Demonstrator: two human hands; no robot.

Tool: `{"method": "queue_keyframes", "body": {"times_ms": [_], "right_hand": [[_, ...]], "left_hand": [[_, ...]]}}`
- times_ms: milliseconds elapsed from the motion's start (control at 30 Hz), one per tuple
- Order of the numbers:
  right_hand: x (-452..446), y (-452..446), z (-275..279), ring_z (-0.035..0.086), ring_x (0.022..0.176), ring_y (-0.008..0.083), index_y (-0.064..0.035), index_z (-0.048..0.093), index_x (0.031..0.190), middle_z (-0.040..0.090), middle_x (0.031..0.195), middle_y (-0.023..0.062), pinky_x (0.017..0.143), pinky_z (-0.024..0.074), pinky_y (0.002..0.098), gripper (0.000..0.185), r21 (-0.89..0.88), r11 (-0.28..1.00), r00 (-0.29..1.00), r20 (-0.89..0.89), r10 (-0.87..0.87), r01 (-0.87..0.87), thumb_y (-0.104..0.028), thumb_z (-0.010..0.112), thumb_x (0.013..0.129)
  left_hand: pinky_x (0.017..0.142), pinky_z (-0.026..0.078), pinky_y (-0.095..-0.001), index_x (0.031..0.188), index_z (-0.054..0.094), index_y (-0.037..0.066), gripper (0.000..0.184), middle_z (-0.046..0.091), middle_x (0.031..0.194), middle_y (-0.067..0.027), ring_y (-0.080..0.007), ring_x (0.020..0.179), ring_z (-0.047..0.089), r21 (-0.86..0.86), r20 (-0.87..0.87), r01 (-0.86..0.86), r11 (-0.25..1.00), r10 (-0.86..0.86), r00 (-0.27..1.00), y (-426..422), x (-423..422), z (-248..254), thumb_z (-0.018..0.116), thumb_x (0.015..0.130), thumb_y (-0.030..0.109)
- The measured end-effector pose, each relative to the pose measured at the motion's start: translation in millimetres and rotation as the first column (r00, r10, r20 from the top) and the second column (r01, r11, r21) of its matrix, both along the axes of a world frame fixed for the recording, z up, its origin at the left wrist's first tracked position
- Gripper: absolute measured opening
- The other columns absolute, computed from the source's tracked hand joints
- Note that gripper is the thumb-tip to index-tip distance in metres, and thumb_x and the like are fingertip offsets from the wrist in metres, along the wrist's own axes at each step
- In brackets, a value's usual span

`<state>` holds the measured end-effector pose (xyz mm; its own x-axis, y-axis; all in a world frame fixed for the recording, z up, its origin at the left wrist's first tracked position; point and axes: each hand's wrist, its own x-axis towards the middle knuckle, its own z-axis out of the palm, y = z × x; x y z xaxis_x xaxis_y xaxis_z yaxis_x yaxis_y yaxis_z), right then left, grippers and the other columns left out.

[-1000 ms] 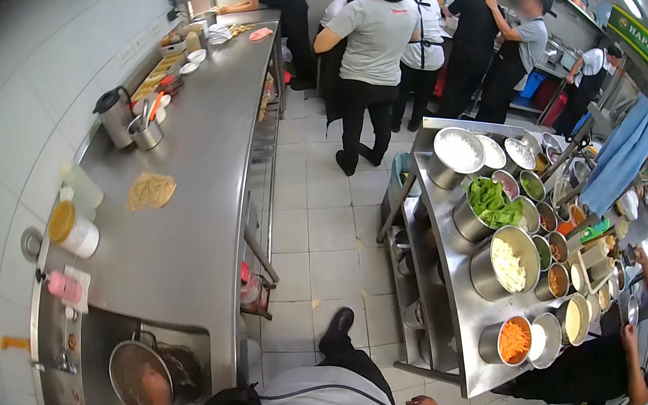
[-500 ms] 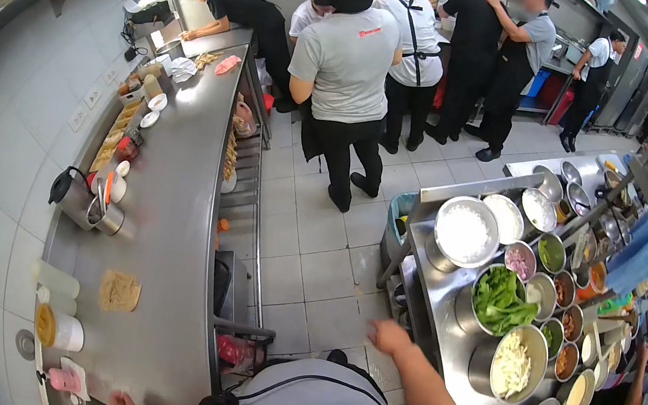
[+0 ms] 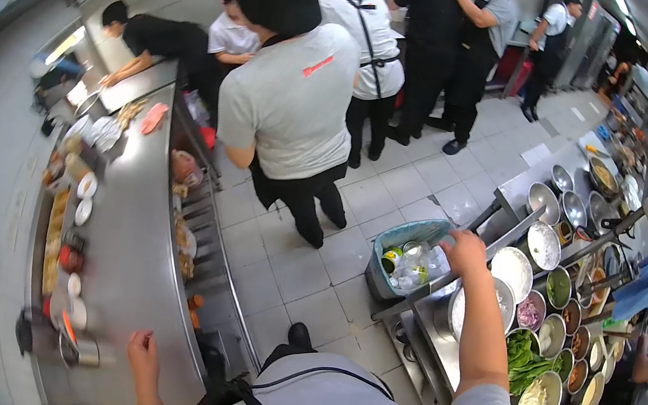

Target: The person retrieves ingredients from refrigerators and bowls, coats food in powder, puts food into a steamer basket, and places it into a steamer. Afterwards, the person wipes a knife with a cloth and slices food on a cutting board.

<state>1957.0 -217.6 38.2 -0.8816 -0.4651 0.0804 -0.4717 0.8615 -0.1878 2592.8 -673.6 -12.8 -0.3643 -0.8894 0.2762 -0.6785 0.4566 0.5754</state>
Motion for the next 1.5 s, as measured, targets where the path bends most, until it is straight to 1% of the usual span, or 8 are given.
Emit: {"method": "queue_keyframes", "body": {"times_ms": [167,267,500,900,967,1067,1367,1500], "right_hand": [[-11,-7,-9,0.069,0.108,0.0338,-0.0134,0.080,0.109,0.076,0.106,0.0152,0.096,0.0494,0.0474,0.049,0.024,0.977,0.977,0.006,-0.211,0.211,-0.057,0.065,0.091],[-15,-17,-2,0.070,0.098,0.0350,-0.0128,0.080,0.105,0.076,0.100,0.0146,0.090,0.0513,0.0474,0.047,0.020,0.964,0.963,0.026,-0.267,0.267,-0.056,0.067,0.090],[-35,-15,-5,0.070,0.088,0.0352,-0.0111,0.080,0.103,0.076,0.093,0.0142,0.082,0.0522,0.0476,0.040,-0.058,0.945,0.946,0.032,-0.321,0.323,-0.047,0.075,0.085],[-66,-11,13,0.065,0.109,0.0275,-0.0133,0.076,0.113,0.073,0.114,0.0063,0.091,0.0502,0.0438,0.043,-0.126,0.902,0.911,0.088,-0.404,0.412,-0.044,0.077,0.084],[-69,-14,28,0.043,0.140,0.0455,-0.0192,0.063,0.138,0.045,0.154,0.0206,0.113,0.0412,0.0522,0.068,-0.136,0.854,0.864,0.022,-0.504,0.502,-0.046,0.082,0.079],[-66,-12,20,0.031,0.144,0.0549,-0.0176,0.056,0.146,0.033,0.158,0.0304,0.116,0.0347,0.0585,0.081,-0.176,0.764,0.773,-0.022,-0.634,0.621,-0.049,0.084,0.077],[-129,-27,11,0.016,0.150,0.0584,-0.0100,0.046,0.153,0.021,0.165,0.0306,0.120,0.0247,0.0638,0.094,-0.024,0.138,0.138,-0.023,-0.990,0.990,-0.046,0.084,0.075],[-166,-29,-8,0.021,0.150,0.0546,-0.0096,0.071,0.125,0.034,0.162,0.0251,0.119,0.0277,0.0609,0.053,0.058,-0.406,-0.378,-0.269,-0.886,0.912,-0.040,0.078,0.082]], "left_hand": [[0.078,0.056,-0.0417,0.101,0.073,0.000,0.020,0.073,0.096,-0.0166,-0.0344,0.085,0.071,0.412,0.068,0.441,0.797,-0.510,0.858,-116,-221,-8,0.074,0.088,0.015],[0.090,0.055,-0.0471,0.111,0.072,0.001,0.036,0.074,0.107,-0.0185,-0.0403,0.103,0.069,0.538,0.498,0.619,0.573,-0.808,0.315,-119,-379,-18,0.073,0.091,0.031],[0.104,0.049,-0.0503,0.137,0.060,0.008,0.053,0.063,0.133,-0.0187,-0.0379,0.127,0.059,0.575,0.535,0.814,-0.081,-0.716,-0.449,49,-700,0,0.070,0.094,0.036],[0.106,0.049,-0.0454,0.137,0.061,0.006,0.056,0.067,0.132,-0.0201,-0.0393,0.124,0.062,0.537,0.393,0.677,-0.503,-0.561,-0.729,240,-1036,-36,0.072,0.092,0.037],[0.103,0.051,-0.0456,0.133,0.064,0.005,0.054,0.070,0.128,-0.0197,-0.0387,0.120,0.065,0.550,0.376,0.653,-0.521,-0.544,-0.750,248,-1093,-65,0.073,0.090,0.037],[0.101,0.052,-0.0451,0.127,0.069,0.005,0.052,0.071,0.124,-0.0196,-0.0376,0.116,0.067,0.536,0.407,0.716,-0.447,-0.606,-0.683,237,-1195,-128,0.073,0.088,0.039],[0.092,0.054,-0.0505,0.101,0.077,0.007,0.040,0.074,0.110,-0.0194,-0.0384,0.107,0.069,0.521,0.718,0.761,-0.386,-0.284,-0.635,65,-1478,-325,0.055,0.098,0.041],[0.088,0.058,-0.0431,0.100,0.077,0.018,0.021,0.073,0.109,-0.0106,-0.0304,0.108,0.070,0.589,0.714,0.624,-0.513,-0.030,-0.699,0,-1513,-328,0.072,0.080,0.023]]}}
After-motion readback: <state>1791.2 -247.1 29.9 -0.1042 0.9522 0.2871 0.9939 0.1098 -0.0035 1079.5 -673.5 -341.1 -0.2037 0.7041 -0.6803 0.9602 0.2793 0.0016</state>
